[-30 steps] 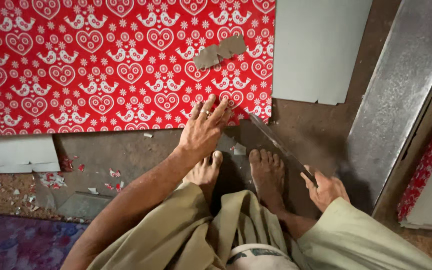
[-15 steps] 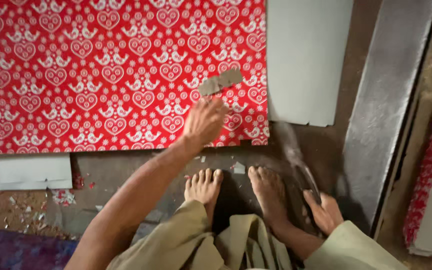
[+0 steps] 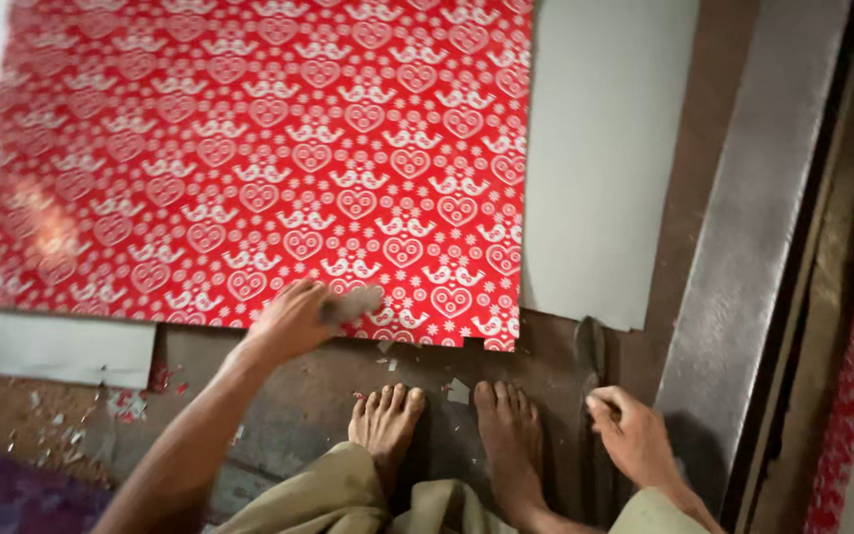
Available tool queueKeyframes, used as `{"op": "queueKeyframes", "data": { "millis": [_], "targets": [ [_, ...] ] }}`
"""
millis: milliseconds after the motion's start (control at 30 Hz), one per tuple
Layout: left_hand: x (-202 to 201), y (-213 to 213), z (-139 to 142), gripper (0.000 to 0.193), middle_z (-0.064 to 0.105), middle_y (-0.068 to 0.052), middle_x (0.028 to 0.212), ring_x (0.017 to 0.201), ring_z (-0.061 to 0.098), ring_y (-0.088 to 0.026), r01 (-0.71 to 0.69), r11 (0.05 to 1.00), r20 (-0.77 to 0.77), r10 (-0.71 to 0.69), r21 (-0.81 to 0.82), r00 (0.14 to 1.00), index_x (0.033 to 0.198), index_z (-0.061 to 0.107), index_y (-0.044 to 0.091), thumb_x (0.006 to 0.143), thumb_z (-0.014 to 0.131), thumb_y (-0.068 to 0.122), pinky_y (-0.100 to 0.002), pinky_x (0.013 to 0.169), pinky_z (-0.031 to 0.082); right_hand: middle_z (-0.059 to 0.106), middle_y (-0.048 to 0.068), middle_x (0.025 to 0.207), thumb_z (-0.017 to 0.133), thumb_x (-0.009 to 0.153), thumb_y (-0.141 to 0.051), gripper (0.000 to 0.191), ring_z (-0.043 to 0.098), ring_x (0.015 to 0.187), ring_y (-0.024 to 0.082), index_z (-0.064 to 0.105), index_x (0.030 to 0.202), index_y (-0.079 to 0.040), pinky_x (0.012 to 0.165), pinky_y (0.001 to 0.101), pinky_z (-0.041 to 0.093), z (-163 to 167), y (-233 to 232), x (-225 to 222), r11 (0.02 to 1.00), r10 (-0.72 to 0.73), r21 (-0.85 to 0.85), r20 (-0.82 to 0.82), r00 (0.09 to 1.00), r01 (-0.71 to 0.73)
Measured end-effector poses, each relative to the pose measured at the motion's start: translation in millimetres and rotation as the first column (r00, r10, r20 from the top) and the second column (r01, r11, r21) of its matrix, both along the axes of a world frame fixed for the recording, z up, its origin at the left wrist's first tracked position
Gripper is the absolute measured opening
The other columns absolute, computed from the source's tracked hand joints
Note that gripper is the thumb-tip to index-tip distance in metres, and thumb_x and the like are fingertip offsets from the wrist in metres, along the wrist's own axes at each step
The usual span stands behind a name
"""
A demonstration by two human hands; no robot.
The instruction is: The person sits on the floor and uses large shears to trim the edges of stacked white paper sheets. They repeatedly flip the stack to cut both sides, removing small offcuts and leaving trimmed sheets.
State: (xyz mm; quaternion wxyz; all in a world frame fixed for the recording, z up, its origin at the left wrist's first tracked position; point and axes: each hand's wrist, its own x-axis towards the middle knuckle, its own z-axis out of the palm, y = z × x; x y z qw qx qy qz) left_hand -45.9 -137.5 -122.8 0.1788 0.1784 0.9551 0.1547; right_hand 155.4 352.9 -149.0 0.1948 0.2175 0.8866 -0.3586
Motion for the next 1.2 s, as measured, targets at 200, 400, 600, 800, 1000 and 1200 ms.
{"op": "queueKeyframes", "data": {
  "millis": [200,400,600,800,1000,1200],
  "targets": [
    [57,-114,17,0.048,0.069,-0.008,0.119,0.117,0.064,-0.028,-0.284,0.945,0.299,0.321,-0.163,0.899,0.119,0.069,0.015,0.078,0.078,0.039,-0.043,0.103,0.053,0.074,0.008,0.077,0.06,0.096,-0.028,0.028,0.067,0.057,0.017,0.073,0.099,-0.003,0.052,0.0323,0.054,-28,-21,-22,0.832,-0.06,-0.519,0.265,0.962,0.195],
    [33,-109,-1,0.039,0.067,-0.01,0.102,0.092,0.067,-0.026,-0.888,-0.432,0.902,0.43,0.157,-0.049,0.111,0.06,0.012,0.101,0.064,0.049,-0.048,0.082,0.053,0.072,0.004,0.08,0.06,0.097,-0.032,0.028,0.068,0.063,0.015,0.07,0.098,-0.006,0.057,0.029,0.054,-32,-47,-9,0.681,0.095,-0.673,0.472,0.876,0.289],
    [24,-83,-2,0.019,0.061,-0.006,0.084,0.073,0.063,-0.02,-0.847,-0.431,0.902,0.413,0.312,0.122,0.096,0.063,0.009,0.095,0.066,0.027,-0.04,0.067,0.06,0.073,0.004,0.093,0.061,0.097,-0.038,0.037,0.069,0.078,0.012,0.072,0.114,-0.007,0.065,0.0273,0.057,-21,-74,-25,0.64,0.224,-0.73,0.477,0.85,0.24],
    [32,8,11,0.019,0.066,-0.007,0.07,0.059,0.06,-0.016,-0.827,-0.493,0.963,0.125,0.269,0.239,0.084,0.066,0.007,0.098,0.061,0.019,-0.029,0.054,0.05,0.075,0.009,0.118,0.066,0.088,-0.038,0.049,0.071,0.102,0.022,0.06,0.128,-0.01,0.085,0.0425,0.058,-6,-134,-116,0.508,-0.018,-0.779,0.416,0.909,0.367],
    [75,14,34,0.049,0.07,-0.009,0.075,0.066,0.064,-0.019,-0.79,0.183,0.811,-0.114,0.585,0.574,0.085,0.071,-0.003,0.107,0.061,0.04,-0.034,0.066,0.052,0.068,0.007,0.126,0.075,0.08,-0.039,0.064,0.065,0.117,0.026,0.056,0.135,-0.013,0.104,0.0466,0.054,-17,-178,-197,0.098,-0.293,-0.863,0.451,0.843,0.496],
    [73,-92,64,0.068,0.067,-0.017,0.12,0.11,0.063,-0.037,-0.244,0.958,-0.44,0.286,0.15,0.851,0.118,0.069,0.006,0.07,0.08,0.053,-0.053,0.093,0.048,0.068,0.011,0.128,0.074,0.087,-0.023,0.048,0.066,0.114,0.026,0.063,0.131,-0.007,0.101,0.0478,0.054,30,-186,-233,0.443,-0.305,-0.788,0.316,0.898,0.427]
  ]
}}
